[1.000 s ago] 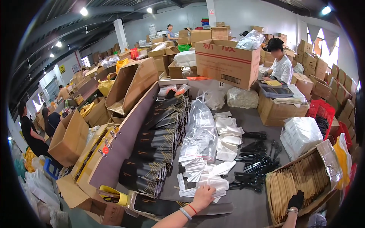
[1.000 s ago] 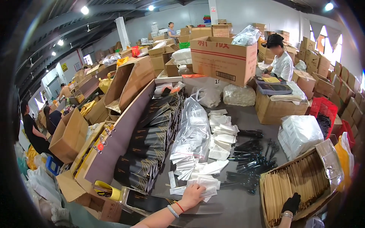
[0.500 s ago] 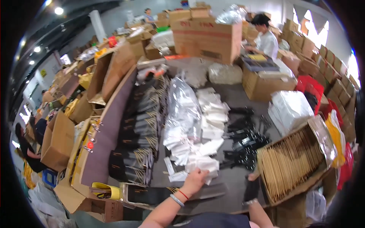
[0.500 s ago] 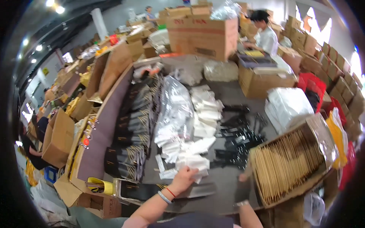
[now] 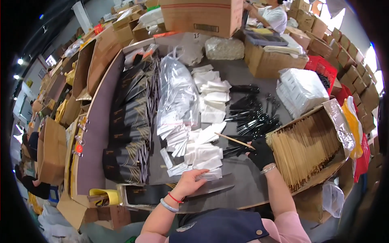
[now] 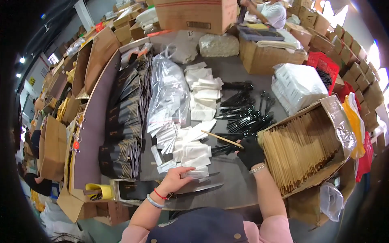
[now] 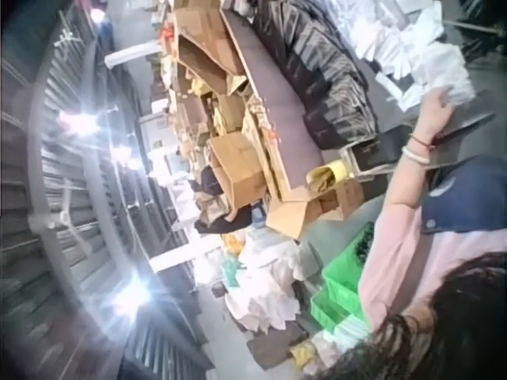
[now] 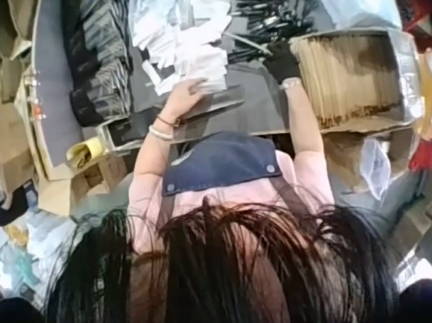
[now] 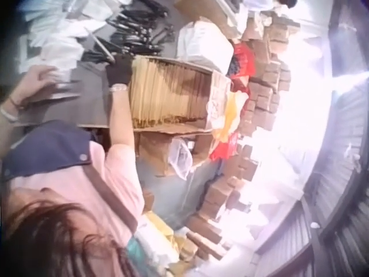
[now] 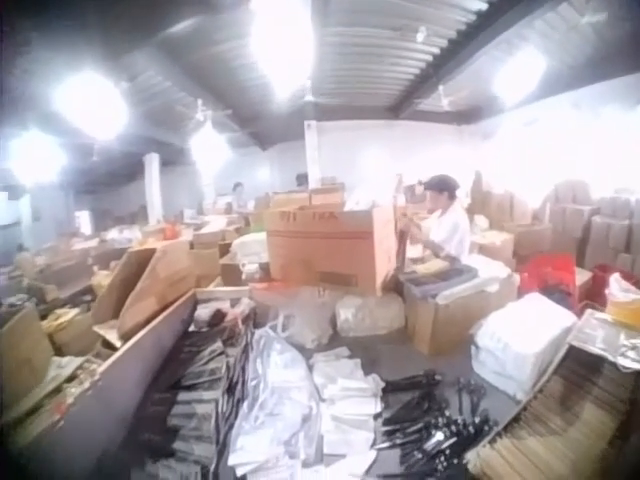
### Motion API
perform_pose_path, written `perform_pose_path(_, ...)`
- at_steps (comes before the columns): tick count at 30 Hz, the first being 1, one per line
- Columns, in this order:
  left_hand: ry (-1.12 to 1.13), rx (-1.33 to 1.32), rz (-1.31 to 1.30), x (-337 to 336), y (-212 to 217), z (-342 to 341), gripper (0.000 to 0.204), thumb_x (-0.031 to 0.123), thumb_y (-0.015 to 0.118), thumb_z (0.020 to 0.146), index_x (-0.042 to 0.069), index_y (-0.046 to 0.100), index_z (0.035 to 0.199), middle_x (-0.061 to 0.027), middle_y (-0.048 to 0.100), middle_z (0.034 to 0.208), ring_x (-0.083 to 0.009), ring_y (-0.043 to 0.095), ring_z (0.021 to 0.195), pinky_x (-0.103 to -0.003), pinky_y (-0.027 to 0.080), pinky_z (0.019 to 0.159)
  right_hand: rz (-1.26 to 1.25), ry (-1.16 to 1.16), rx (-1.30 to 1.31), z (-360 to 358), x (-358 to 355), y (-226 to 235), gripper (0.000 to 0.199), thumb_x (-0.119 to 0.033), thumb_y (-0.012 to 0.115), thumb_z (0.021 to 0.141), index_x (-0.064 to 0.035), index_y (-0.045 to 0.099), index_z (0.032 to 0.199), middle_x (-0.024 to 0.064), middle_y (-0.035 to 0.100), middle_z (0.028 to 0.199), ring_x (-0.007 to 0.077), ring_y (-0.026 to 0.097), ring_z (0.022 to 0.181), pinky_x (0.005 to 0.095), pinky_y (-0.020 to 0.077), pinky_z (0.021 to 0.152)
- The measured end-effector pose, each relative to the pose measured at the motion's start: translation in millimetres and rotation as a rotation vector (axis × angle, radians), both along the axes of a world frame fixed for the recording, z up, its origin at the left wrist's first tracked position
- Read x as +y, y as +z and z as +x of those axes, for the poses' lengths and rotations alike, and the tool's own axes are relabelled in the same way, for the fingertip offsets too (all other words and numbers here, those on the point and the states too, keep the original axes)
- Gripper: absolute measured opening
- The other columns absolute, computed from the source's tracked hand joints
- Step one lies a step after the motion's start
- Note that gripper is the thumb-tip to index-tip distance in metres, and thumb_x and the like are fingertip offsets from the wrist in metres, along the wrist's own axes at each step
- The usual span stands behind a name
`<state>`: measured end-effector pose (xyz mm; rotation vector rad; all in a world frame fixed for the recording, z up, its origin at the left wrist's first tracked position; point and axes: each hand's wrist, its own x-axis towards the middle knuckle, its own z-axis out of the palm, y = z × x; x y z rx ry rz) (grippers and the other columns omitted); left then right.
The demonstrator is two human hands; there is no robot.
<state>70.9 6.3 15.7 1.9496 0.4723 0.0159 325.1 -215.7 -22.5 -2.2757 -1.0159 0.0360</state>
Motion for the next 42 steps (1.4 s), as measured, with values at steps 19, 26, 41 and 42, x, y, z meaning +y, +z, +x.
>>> perform_pose_path(19, -0.148, 0.0, 0.878, -50.9, -1.7, -88.5, 0.051, 0.022, 0.075, 0.072, 0.01, 0.06, 0.12, 0.0022, 0.055, 0.125, -0.0214, 0.05, 0.102, -0.039, 0.036, 0.086, -0.028, 0.105, 0.229, -48.7, 9.5, 61.3, 0.019, -0.025, 0.075, 0.08, -0.007, 0.069, 0.083, 0.0141, 0.064, 0.074, 0.0326, 0.063, 0.074, 0.0381, 0.0481, 0.064)
perform_pose_path(26, -0.16, 0.02, 0.872, -44.8, -2.5, -90.9, 0.052, 0.022, 0.075, 0.072, 0.01, 0.061, 0.12, 0.0025, 0.055, 0.125, -0.0222, 0.049, 0.103, -0.038, 0.036, 0.086, -0.152, 0.284, 0.676, -113.6, 36.5, 16.4, 0.029, -0.037, 0.071, 0.082, -0.0107, 0.075, 0.094, 0.0137, 0.07, 0.083, 0.0293, 0.068, 0.077, 0.0376, 0.0519, 0.07)
perform_pose_path(41, -0.06, -0.057, 0.688, -4.5, -10.5, -79.4, 0.074, 0.031, 0.085, 0.061, 0.008, 0.057, 0.125, -0.0093, 0.053, 0.128, -0.0328, 0.046, 0.117, -0.048, 0.034, 0.103, -0.06, 0.641, 0.063, -126.2, 35.4, 1.5, 0.03, -0.021, 0.068, 0.084, -0.0192, 0.066, 0.114, 0.0098, 0.067, 0.092, 0.0304, 0.062, 0.079, 0.0422, 0.0511, 0.065)
perform_pose_path(42, -0.078, -0.073, 0.685, -11.7, -11.8, -68.1, 0.074, 0.031, 0.085, 0.06, 0.008, 0.057, 0.125, -0.0086, 0.054, 0.127, -0.0323, 0.046, 0.117, -0.047, 0.034, 0.103, -0.007, 0.645, 0.104, -135.9, 40.3, -1.2, 0.03, -0.02, 0.068, 0.084, -0.0176, 0.065, 0.114, 0.0105, 0.067, 0.092, 0.0307, 0.063, 0.08, 0.0421, 0.0517, 0.067)
